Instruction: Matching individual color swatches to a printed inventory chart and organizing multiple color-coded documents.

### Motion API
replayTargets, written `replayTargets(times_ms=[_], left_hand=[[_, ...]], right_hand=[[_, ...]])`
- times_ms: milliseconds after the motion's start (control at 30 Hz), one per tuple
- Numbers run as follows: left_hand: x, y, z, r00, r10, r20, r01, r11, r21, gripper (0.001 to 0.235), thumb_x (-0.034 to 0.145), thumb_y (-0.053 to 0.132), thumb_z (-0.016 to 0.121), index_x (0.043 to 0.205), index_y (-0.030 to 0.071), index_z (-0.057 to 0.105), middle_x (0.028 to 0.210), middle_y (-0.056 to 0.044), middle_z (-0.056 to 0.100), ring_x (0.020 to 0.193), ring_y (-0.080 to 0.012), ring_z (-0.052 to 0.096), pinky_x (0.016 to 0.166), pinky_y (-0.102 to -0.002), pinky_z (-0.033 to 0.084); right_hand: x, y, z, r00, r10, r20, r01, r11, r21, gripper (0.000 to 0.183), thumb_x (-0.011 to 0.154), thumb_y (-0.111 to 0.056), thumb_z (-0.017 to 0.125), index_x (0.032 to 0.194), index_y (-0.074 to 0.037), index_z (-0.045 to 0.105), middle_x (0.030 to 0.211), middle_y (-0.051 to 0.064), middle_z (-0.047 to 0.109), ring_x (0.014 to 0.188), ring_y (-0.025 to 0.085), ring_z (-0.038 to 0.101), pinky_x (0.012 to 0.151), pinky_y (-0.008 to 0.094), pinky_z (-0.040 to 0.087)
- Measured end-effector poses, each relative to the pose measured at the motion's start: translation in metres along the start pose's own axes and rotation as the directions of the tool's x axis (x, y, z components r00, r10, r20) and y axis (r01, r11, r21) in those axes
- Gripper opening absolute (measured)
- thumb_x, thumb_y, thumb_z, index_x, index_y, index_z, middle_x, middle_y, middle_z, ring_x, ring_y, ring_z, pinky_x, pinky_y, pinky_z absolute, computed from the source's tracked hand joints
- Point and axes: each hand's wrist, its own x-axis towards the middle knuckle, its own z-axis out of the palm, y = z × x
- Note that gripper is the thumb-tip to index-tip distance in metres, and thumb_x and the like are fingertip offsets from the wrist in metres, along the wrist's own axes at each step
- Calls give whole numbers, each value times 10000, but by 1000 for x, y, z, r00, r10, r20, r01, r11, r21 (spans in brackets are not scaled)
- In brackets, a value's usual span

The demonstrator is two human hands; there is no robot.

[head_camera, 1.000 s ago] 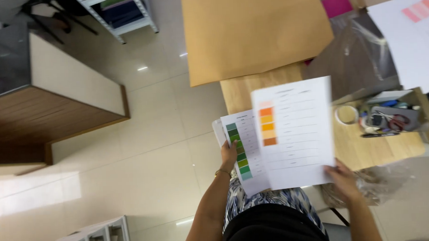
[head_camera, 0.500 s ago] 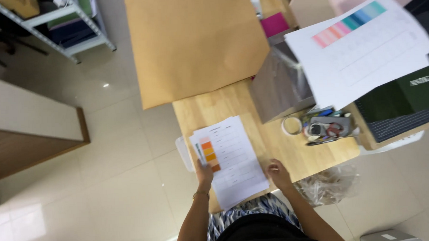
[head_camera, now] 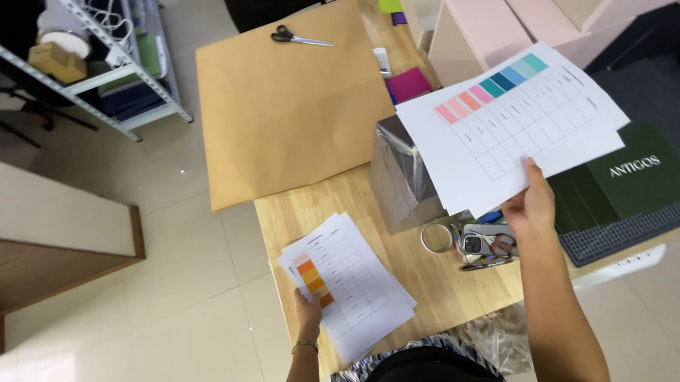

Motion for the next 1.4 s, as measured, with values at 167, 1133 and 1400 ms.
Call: replayTargets(times_ms=[167,1133,1400], left_hand=[[23,-65,29,990,138,-34,-141,982,-126,539,855,168,706,1361,134,523,1180,-114,709,995,-212,688,813,-360,578],[-67,49,-65,949,152,277,92,706,-702,1078,879,922,269,1579,115,417,1543,-161,495,1375,-313,520,1146,-478,433],[37,-59,-56,956,94,279,6,941,-337,337,983,248,712,1245,37,704,1014,-117,737,922,-265,737,810,-418,616]], right_hand=[[29,4,-14,990,-124,68,130,988,-78,412,874,-93,693,1278,-169,711,1264,26,783,1131,203,781,970,398,676],[-70,195,2,393,599,698,407,567,-716,542,938,7,621,1471,14,519,1418,202,611,1301,265,535,1093,513,439],[-6,338,-100,804,441,399,387,120,-914,438,948,-181,742,1340,-199,549,1103,198,744,1093,327,695,870,454,547]])
